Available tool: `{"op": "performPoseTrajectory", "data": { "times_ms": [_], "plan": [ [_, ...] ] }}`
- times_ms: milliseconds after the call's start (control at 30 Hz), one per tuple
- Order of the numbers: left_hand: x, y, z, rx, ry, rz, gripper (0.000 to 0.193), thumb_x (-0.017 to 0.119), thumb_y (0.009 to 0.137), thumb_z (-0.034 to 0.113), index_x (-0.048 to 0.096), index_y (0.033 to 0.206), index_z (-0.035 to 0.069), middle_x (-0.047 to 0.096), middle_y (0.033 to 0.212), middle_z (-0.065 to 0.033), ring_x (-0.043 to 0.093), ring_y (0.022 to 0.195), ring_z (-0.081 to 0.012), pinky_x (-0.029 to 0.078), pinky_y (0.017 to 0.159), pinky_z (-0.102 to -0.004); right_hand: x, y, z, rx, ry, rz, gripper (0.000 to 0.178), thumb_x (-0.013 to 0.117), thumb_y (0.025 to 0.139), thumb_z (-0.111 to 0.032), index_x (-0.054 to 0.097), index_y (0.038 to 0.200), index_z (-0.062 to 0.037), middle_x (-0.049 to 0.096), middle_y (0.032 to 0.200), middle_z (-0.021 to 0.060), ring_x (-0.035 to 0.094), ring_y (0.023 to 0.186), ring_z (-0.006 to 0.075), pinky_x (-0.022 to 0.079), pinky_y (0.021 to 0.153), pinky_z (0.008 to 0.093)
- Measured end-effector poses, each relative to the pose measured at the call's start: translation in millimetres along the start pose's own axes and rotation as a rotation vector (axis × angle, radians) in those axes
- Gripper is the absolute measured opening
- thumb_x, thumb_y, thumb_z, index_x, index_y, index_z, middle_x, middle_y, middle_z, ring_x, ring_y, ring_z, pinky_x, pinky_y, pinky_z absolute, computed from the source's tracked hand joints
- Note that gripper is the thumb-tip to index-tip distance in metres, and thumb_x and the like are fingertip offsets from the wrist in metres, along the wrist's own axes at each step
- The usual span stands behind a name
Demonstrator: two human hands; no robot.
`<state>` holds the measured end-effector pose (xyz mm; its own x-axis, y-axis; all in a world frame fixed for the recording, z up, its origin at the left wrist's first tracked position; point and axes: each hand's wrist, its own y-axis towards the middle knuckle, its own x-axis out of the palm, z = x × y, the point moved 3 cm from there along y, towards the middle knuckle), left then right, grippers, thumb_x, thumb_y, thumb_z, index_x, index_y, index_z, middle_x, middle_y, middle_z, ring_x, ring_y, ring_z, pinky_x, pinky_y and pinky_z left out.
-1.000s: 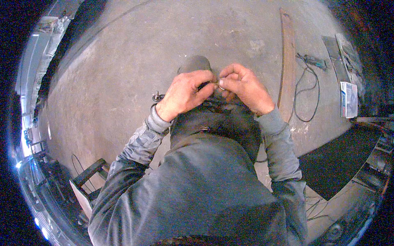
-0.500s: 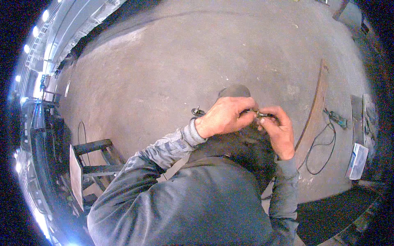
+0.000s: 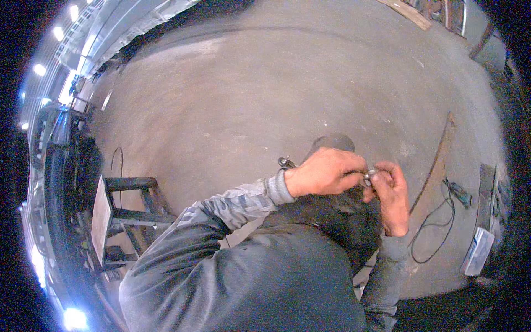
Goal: The person assembles a small metal assembly by hand, inserting a bolt through a hook and tightening a nut. The person repeatedly adjusts the components and checks the fit throughout the clip.
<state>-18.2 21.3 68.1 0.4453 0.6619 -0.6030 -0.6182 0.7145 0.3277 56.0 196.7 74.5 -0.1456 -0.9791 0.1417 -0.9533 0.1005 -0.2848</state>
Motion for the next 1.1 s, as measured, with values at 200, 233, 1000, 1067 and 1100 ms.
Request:
{"op": "performPoseTrajectory", "data": {
  "times_ms": [200, 233, 1000, 1067, 1100],
  "plan": [
    [-10, -1, 4, -0.04, 0.007, -0.026, 0.017, 0.061, 0.09, 0.021, 0.066, 0.099, 0.008, 0.068, 0.09, -0.0173, 0.067, 0.086, -0.0415, 0.052, 0.071, -0.0523, -7, 2, 10, -0.428, -0.493, -0.02, 0.018, 0.065, 0.093, -0.009, 0.062, 0.108, 0.0001, 0.065, 0.1, 0.0072, 0.063, 0.084, 0.0157, 0.051, 0.077, 0.0286],
    [-12, -1, 5, -0.038, 0.016, -0.028, 0.017, 0.061, 0.089, 0.021, 0.066, 0.098, 0.008, 0.068, 0.09, -0.0174, 0.067, 0.085, -0.0417, 0.052, 0.071, -0.0524, -8, 2, 8, -0.459, -0.428, -0.042, 0.019, 0.065, 0.094, -0.009, 0.062, 0.109, 0.0005, 0.065, 0.101, 0.0082, 0.063, 0.083, 0.0155, 0.051, 0.074, 0.0285],
    [6, 16, 25, -0.151, -0.082, -0.092, 0.009, 0.064, 0.092, 0.01, 0.063, 0.097, 0.003, 0.067, 0.088, -0.019, 0.067, 0.082, -0.0394, 0.053, 0.072, -0.0428, -21, -4, 12, -0.308, -0.27, -0.15, 0.034, 0.064, 0.101, -0.026, 0.057, 0.122, 0.0006, 0.064, 0.093, 0.0064, 0.063, 0.074, 0.0118, 0.055, 0.06, 0.0277],
    [3, 16, 25, -0.163, -0.047, -0.095, 0.007, 0.064, 0.092, 0.009, 0.064, 0.096, 0.003, 0.067, 0.088, -0.0183, 0.067, 0.081, -0.0378, 0.052, 0.07, -0.0418, -18, -4, 9, -0.362, -0.214, -0.105, 0.036, 0.064, 0.102, -0.029, 0.058, 0.12, 0.001, 0.064, 0.093, 0.0071, 0.063, 0.072, 0.0121, 0.055, 0.058, 0.028],
    [4, 17, 27, -0.138, -0.038, -0.091, 0.007, 0.065, 0.092, 0.009, 0.064, 0.096, 0.003, 0.067, 0.088, -0.0182, 0.067, 0.081, -0.0376, 0.052, 0.07, -0.0417, -19, -4, 10, -0.22, -0.106, -0.072, 0.037, 0.063, 0.102, -0.03, 0.058, 0.119, 0.0013, 0.064, 0.093, 0.0078, 0.063, 0.072, 0.0125, 0.055, 0.058, 0.028]
  ]
}}
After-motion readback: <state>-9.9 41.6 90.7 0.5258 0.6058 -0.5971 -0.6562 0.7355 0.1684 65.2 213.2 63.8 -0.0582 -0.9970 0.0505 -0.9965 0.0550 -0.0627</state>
